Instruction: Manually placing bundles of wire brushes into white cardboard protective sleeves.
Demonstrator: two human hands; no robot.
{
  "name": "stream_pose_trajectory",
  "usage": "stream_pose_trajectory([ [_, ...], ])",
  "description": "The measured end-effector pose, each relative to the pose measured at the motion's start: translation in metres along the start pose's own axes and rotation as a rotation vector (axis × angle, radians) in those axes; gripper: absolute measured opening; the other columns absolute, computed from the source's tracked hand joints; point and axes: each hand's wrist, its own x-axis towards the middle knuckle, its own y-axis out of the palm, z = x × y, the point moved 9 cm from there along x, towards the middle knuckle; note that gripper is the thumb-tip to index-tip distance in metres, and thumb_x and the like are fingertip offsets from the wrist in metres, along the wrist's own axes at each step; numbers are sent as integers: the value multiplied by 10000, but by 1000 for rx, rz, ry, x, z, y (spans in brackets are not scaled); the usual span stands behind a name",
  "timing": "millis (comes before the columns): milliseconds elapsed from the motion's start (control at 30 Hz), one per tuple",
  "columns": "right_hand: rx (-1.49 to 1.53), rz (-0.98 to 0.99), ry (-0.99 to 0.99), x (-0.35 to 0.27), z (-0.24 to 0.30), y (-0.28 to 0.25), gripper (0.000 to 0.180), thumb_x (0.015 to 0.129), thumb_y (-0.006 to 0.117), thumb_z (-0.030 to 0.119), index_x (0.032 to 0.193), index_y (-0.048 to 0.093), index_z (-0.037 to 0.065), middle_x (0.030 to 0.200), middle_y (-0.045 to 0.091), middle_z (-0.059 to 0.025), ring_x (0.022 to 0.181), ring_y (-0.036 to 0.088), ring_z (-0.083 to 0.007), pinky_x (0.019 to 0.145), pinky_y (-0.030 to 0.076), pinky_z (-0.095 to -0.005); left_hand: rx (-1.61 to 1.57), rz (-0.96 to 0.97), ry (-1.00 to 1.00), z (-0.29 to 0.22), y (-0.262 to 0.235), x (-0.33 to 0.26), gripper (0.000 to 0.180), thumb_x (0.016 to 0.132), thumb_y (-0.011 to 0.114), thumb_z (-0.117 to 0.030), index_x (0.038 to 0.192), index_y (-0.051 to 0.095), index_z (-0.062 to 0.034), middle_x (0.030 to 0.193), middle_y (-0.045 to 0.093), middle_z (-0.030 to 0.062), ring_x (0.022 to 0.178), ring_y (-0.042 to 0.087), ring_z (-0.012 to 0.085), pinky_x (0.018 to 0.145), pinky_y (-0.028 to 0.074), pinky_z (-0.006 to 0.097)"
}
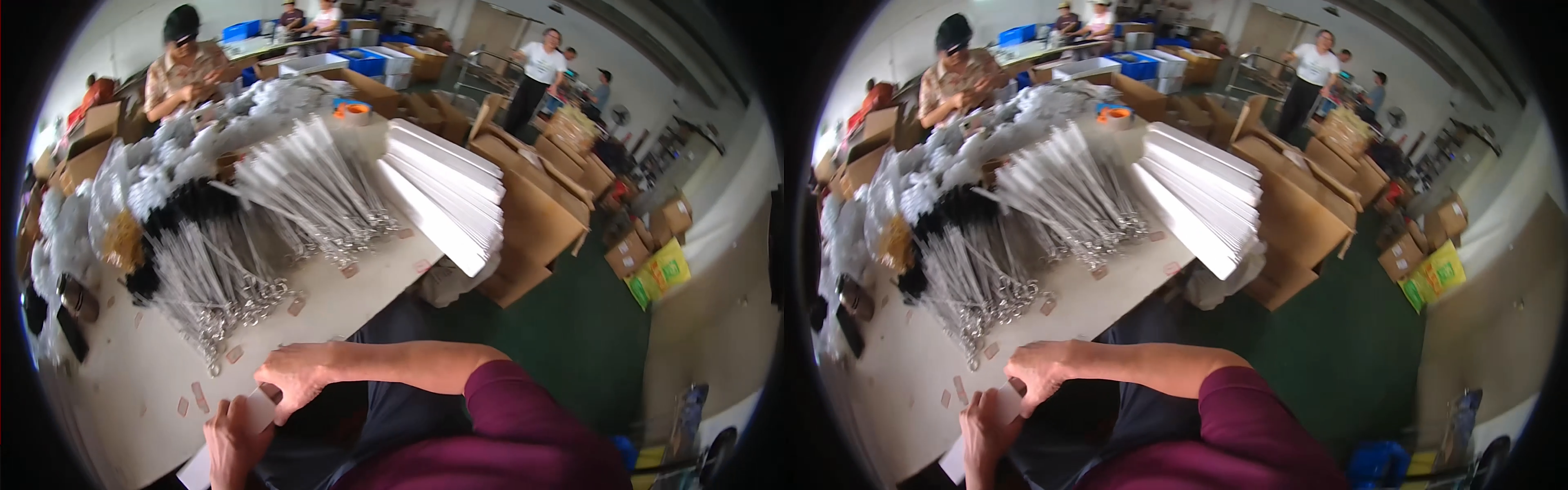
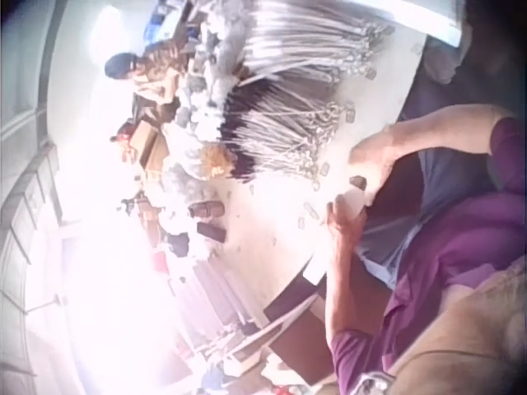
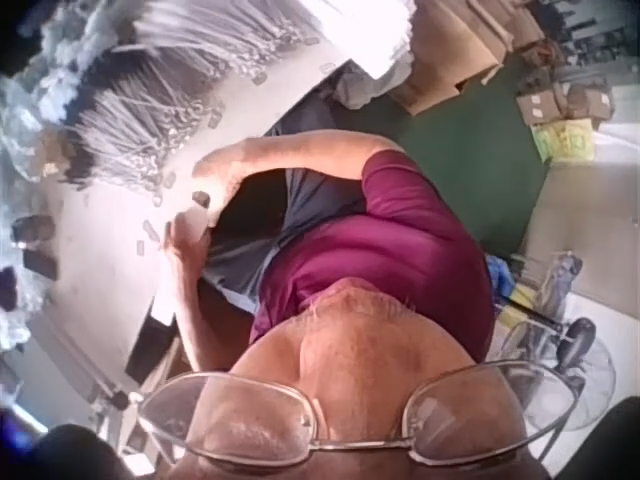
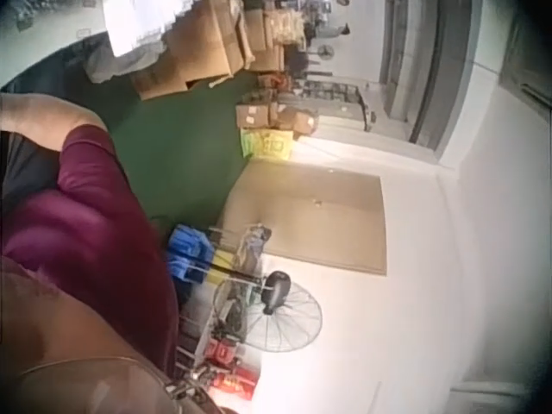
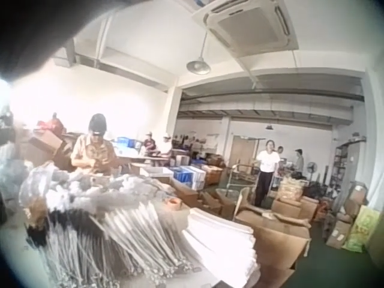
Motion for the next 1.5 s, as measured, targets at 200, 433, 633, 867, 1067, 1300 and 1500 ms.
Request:
stream_pose_trajectory([
  [200,-574,-298,36,-32,-2,-63,663,822,760,609,893,687,-46,795,706,-224,800,719,-410,741,578,-468,22,132,-123,22,18,-7,469,632,885,-184,981,609,-33,896,669,207,849,672,444,731,548,542],
  [433,-273,-749,-74,-42,-22,-65,419,1040,588,314,749,557,14,658,622,-215,640,650,-431,594,498,-507,-66,19,-149,16,18,-6,584,599,901,-172,1085,624,-3,969,673,220,878,671,448,746,549,515],
  [633,-164,-862,-139,-41,-12,-36,276,1034,607,209,867,547,-3,777,635,-202,743,659,-402,655,507,-480,-95,5,-175,0,27,6,540,611,896,-187,1038,618,-9,935,660,213,863,657,454,732,537,522],
  [867,158,-899,-183,-56,-39,-35,193,1013,617,154,970,672,-26,906,710,-212,846,682,-422,735,529,-482,-34,96,-230,4,29,4,562,723,867,-354,1100,653,4,1003,694,235,913,681,437,797,559,496],
  [1067,85,-940,-75,-60,-42,-33,168,982,650,133,934,696,-21,840,719,-206,805,701,-407,704,544,-459,11,136,-162,-3,33,7,656,829,841,-498,1170,701,45,1024,720,247,914,708,418,817,587,477],
  [1300,321,-711,-107,-43,-54,-31,192,983,691,144,938,720,-41,770,716,-171,687,711,-214,633,544,-359,-15,172,-241,11,30,-7,659,822,844,-506,1209,704,8,1082,716,255,963,707,419,853,581,478],
  [1500,460,-601,31,-43,-79,-33,211,1028,668,208,966,691,8,742,680,-32,645,637,-81,579,531,-266,-107,214,-255,0,33,6,480,749,875,-297,1031,607,-17,963,664,219,879,655,455,739,540,523],
])
